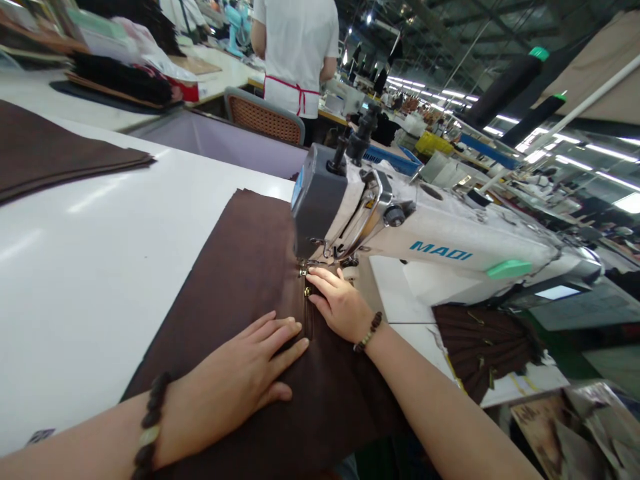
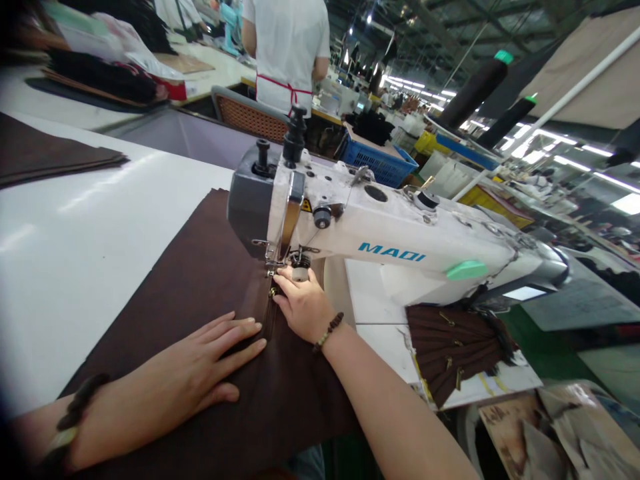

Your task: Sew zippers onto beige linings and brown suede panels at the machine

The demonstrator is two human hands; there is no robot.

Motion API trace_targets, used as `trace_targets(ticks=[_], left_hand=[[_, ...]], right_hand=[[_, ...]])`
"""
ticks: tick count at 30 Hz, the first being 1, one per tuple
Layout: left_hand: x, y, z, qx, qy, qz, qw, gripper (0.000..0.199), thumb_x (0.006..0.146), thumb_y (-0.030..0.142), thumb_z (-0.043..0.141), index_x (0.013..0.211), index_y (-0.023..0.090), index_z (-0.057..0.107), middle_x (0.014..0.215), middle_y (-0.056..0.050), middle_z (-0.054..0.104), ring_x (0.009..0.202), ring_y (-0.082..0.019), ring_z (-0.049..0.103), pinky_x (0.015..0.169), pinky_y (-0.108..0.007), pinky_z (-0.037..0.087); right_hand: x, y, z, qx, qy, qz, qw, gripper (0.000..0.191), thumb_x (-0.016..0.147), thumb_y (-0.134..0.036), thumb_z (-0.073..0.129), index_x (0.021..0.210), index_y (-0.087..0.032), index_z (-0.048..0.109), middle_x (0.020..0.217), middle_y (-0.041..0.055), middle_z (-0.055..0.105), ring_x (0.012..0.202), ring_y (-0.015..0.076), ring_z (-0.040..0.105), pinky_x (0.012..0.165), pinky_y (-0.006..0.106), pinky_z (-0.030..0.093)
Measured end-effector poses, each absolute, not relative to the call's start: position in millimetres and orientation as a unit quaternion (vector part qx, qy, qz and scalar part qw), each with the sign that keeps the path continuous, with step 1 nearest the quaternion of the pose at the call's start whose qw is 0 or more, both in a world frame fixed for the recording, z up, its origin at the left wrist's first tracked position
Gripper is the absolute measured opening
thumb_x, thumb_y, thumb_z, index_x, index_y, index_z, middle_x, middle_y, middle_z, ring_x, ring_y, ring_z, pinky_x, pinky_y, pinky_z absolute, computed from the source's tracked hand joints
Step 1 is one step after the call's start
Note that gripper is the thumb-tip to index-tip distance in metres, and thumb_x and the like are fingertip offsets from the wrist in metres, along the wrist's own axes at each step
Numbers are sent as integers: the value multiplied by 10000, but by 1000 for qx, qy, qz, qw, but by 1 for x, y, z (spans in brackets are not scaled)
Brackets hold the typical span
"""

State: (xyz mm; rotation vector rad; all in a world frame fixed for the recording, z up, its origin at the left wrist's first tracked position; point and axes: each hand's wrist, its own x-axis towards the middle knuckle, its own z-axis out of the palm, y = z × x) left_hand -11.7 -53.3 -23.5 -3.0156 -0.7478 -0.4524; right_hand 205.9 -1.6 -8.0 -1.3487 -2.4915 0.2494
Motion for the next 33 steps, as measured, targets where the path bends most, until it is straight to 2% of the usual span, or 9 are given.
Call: trace_targets(ticks=[4, 7, 9, 14, 18, 24, 33], left_hand=[[-11, -52, -23, -960, -237, -148, 4, 471, 870, 493, 599, 1239, 201, 593, 1243, -96, 628, 1152, -266, 572, 1011, -434, 439], [-12, -52, -25, -957, -245, -154, -7, 462, 888, 515, 558, 1242, 220, 596, 1244, -93, 629, 1156, -250, 572, 1028, -416, 424], [-13, -52, -27, -956, -250, -155, -14, 462, 894, 513, 551, 1255, 227, 588, 1253, -94, 623, 1176, -245, 558, 1050, -411, 403], [-13, -53, -30, -956, -247, -158, -22, 485, 888, 502, 567, 1277, 213, 567, 1274, -104, 605, 1193, -248, 543, 1064, -414, 386], [-12, -54, -27, -958, -250, -140, -18, 482, 877, 461, 602, 1280, 202, 560, 1270, -110, 604, 1176, -259, 552, 1060, -435, 392], [-11, -49, -24, -956, -250, -152, -30, 439, 894, 461, 574, 1253, 208, 576, 1230, -93, 621, 1174, -250, 546, 1067, -423, 388], [-8, -31, -21, -957, -246, -152, -21, 413, 861, 405, 635, 1206, 182, 584, 1178, -97, 611, 1097, -262, 563, 1019, -440, 433]], right_hand=[[209, -3, -8, -448, -874, 86, 167, 365, 931, -195, 445, 1261, -74, 544, 1341, 143, 529, 1279, 223, 469, 1121, 491, 315], [209, -15, -7, -433, -879, 88, 180, 396, 941, -166, 379, 1296, -65, 520, 1355, 144, 517, 1298, 210, 449, 1107, 454, 359], [208, -25, -8, -430, -883, 83, 171, 408, 947, -150, 345, 1313, -82, 513, 1353, 140, 519, 1310, 202, 437, 1104, 448, 369], [202, -36, -11, -470, -871, 73, 124, 437, 942, -120, 328, 1348, -95, 487, 1382, 151, 487, 1335, 225, 410, 1109, 512, 347], [200, -36, -10, -478, -867, 77, 116, 440, 936, -114, 328, 1340, -98, 500, 1389, 152, 479, 1336, 226, 410, 1116, 509, 340], [202, -32, -10, -478, -860, 92, 154, 437, 941, -140, 337, 1347, -94, 490, 1381, 147, 490, 1331, 220, 417, 1123, 497, 338], [201, -11, -12, -481, -853, 98, 175, 415, 925, -157, 366, 1281, -34, 542, 1353, 171, 498, 1303, 233, 422, 1132, 438, 334]])
